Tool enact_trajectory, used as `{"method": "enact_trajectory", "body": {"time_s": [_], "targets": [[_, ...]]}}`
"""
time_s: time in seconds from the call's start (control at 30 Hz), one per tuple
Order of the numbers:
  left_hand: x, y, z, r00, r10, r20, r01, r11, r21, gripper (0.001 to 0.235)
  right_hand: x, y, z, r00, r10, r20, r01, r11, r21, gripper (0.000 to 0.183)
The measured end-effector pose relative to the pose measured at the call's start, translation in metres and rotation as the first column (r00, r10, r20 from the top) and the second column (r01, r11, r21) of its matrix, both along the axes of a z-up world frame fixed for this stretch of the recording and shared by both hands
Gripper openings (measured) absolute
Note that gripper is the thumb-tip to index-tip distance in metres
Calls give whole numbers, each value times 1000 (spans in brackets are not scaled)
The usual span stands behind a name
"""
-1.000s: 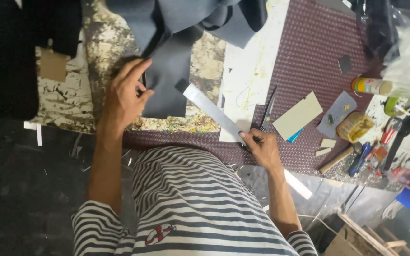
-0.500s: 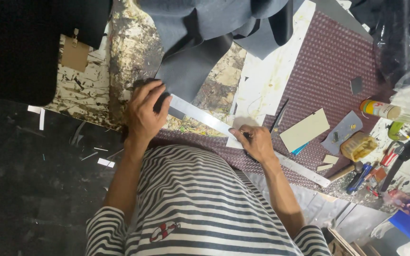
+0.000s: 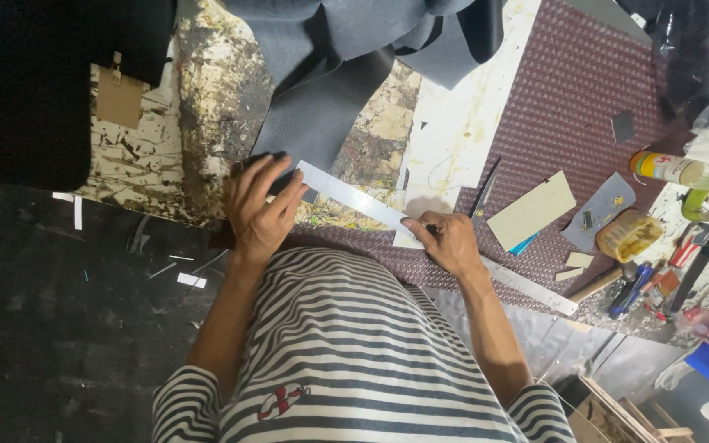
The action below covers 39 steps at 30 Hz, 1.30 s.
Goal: Measuring and cutting a strip of leather using a ruler and scissors
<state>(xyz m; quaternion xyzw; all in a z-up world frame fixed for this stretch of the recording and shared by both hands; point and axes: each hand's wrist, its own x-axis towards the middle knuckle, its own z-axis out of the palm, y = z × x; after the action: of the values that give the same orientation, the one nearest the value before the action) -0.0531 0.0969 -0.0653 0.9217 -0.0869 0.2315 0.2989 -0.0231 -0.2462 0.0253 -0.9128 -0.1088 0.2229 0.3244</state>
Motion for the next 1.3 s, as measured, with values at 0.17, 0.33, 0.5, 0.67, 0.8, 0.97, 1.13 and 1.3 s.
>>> {"method": "enact_trajectory", "body": {"time_s": [0.17, 0.33, 0.5, 0.67, 0.8, 0.97, 1.13, 1.3], "targets": [[-2, -11, 30, 997, -72, 10, 72, 996, 53, 17, 3, 4, 2, 1000, 12, -1, -12, 1000, -2, 36], [0, -11, 40, 995, -94, 32, 92, 994, 55, 21, 5, 6, 1, 1000, 16, 7, -16, 1000, 12, 36], [2, -11, 41, 993, -94, 71, 90, 994, 54, 21, 3, 2, -6, 1000, 5, -4, -5, 1000, 11, 36], [-2, -11, 32, 993, -102, 61, 101, 995, 13, 23, 5, 4, -3, 1000, 11, 0, -11, 1000, 11, 35], [0, -10, 31, 992, -87, 90, 80, 994, 74, 24, 5, 4, -4, 1000, 11, 1, -11, 1000, 9, 35], [1, -10, 30, 989, -95, 111, 91, 995, 40, 22, 5, 5, 1, 1000, 2, -16, -2, 1000, 17, 37], [2, -9, 32, 990, -89, 113, 87, 996, 27, 23, 5, 4, -4, 1000, 10, -8, -10, 999, 34, 38], [3, -9, 30, 985, -92, 143, 89, 996, 29, 23, 6, 4, -5, 1000, 12, -24, -11, 999, 42, 39]]}}
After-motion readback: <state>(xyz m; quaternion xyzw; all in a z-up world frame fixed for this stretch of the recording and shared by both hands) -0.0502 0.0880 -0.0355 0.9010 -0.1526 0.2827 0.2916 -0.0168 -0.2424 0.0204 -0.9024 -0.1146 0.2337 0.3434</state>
